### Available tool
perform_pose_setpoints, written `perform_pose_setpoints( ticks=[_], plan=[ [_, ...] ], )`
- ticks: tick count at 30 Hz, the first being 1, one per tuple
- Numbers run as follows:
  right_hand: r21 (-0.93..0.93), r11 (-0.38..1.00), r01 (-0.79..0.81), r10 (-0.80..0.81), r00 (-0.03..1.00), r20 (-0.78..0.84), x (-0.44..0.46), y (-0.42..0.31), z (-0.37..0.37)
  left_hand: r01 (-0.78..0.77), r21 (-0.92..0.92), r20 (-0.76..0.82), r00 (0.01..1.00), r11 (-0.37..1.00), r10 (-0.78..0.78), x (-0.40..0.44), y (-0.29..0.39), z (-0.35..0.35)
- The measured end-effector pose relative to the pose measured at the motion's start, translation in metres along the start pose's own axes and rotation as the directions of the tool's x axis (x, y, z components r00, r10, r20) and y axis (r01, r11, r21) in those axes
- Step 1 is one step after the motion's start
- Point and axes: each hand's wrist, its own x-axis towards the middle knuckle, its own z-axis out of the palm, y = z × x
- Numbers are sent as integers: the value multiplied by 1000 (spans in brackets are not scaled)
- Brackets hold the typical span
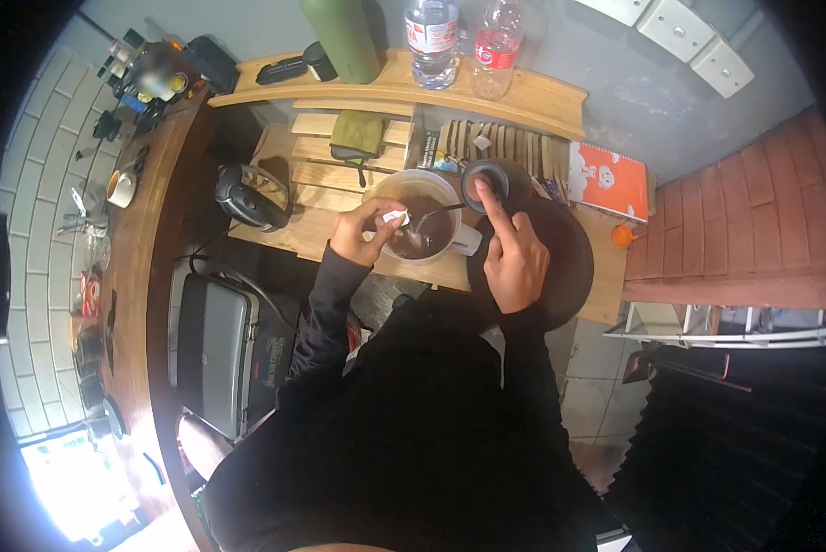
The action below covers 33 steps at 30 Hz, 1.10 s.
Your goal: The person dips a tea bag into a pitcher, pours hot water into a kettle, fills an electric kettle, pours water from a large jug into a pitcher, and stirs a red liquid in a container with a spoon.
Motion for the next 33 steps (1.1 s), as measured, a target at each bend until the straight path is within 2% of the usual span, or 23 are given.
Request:
perform_pose_setpoints(
  ticks=[2,4,8,13,15,18,19,20,24,26,29,32,33],
  plan=[
    [-12,999,-40,40,999,8,-4,-4,-1,-20,-37,34,999,999,21,0,-1,0],
    [-34,998,-61,61,998,-7,-7,-6,-2,-89,-141,-20,996,986,87,1,20,-3],
    [-96,992,-79,74,996,-47,-11,-14,-5,-31,-118,36,999,993,35,5,28,-9],
    [-133,984,-122,111,990,-84,-17,-24,0,-7,-147,78,997,989,18,3,6,-8],
    [-117,984,-136,124,987,-102,-19,-28,4,-86,-285,24,995,955,97,0,15,-11],
    [-135,974,-183,174,982,-75,-23,-33,9,-90,-245,53,993,965,106,4,16,-18],
    [-128,975,-181,171,982,-81,-23,-35,10,-12,-121,93,995,993,24,6,6,-20],
    [-140,976,-168,159,984,-75,-23,-37,11,-16,-114,92,995,993,27,5,-3,-19],
    [-140,974,-179,172,983,-63,-26,-37,13,5,-153,109,994,988,12,-1,0,-18],
    [-125,977,-172,163,984,-74,-26,-35,12,-76,-234,84,992,969,98,-2,16,-21],
    [-107,986,-130,121,989,-86,-20,-28,12,-17,-226,77,996,974,35,5,18,-20],
    [-107,990,-97,89,993,-79,-18,-23,11,-31,-153,57,998,988,40,9,-3,-13],
    [-108,990,-91,83,994,-76,-17,-21,11,-49,-186,36,998,981,57,9,6,-11]
  ],
)
